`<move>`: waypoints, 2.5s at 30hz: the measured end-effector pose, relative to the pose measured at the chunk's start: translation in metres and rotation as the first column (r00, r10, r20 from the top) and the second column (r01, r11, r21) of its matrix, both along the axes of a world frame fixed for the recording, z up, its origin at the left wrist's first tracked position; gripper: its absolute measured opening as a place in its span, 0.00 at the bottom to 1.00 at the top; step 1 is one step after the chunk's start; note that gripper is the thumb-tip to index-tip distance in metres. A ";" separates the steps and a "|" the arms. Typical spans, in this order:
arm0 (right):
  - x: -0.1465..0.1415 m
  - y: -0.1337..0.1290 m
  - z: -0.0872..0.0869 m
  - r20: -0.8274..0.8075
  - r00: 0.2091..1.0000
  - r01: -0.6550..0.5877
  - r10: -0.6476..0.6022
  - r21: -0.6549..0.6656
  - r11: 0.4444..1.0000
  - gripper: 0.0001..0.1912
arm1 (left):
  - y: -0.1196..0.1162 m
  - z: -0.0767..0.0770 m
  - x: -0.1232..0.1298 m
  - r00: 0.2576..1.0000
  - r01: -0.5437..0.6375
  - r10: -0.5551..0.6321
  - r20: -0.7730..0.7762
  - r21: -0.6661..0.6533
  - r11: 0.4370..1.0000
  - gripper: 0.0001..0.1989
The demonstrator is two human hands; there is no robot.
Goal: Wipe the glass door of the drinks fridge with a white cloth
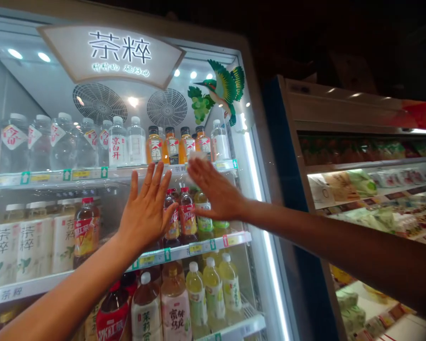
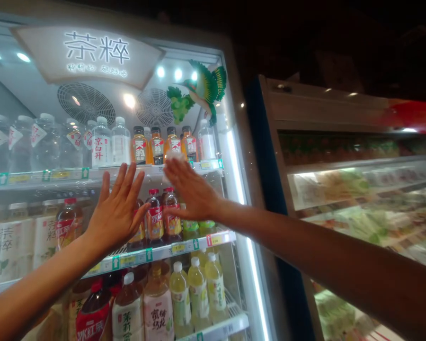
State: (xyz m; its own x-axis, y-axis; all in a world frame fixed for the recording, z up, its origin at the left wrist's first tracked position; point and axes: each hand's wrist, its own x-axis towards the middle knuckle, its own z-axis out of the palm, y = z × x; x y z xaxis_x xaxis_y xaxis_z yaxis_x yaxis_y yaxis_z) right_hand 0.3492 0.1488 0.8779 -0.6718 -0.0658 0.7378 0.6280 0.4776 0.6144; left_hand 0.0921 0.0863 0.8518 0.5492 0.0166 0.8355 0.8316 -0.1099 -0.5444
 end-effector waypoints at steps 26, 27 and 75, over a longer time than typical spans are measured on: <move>-0.133 -0.036 -0.146 0.221 0.963 -0.138 0.153 -0.081 0.987 0.52 | -0.067 -0.105 -0.149 0.983 -0.184 0.181 -0.035 -0.098 0.978 0.38; -0.145 -0.037 -0.135 0.139 0.981 -0.126 0.135 -0.071 0.989 0.53 | -0.070 -0.105 -0.160 0.982 -0.189 0.187 -0.031 -0.098 0.977 0.38; -0.157 -0.055 -0.367 -0.500 0.840 0.033 -0.210 -0.338 0.941 0.48 | -0.057 -0.321 -0.109 0.867 0.067 0.097 0.488 -0.309 0.949 0.40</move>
State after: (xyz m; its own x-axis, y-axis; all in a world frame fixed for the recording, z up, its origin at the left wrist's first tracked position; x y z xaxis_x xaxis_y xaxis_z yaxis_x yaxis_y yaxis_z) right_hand 0.1926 0.0941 0.5108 -0.1678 0.2763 0.9463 0.8761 0.4819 0.0146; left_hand -0.0173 0.0296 0.5311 0.0652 0.3206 0.9450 0.9824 -0.1870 -0.0043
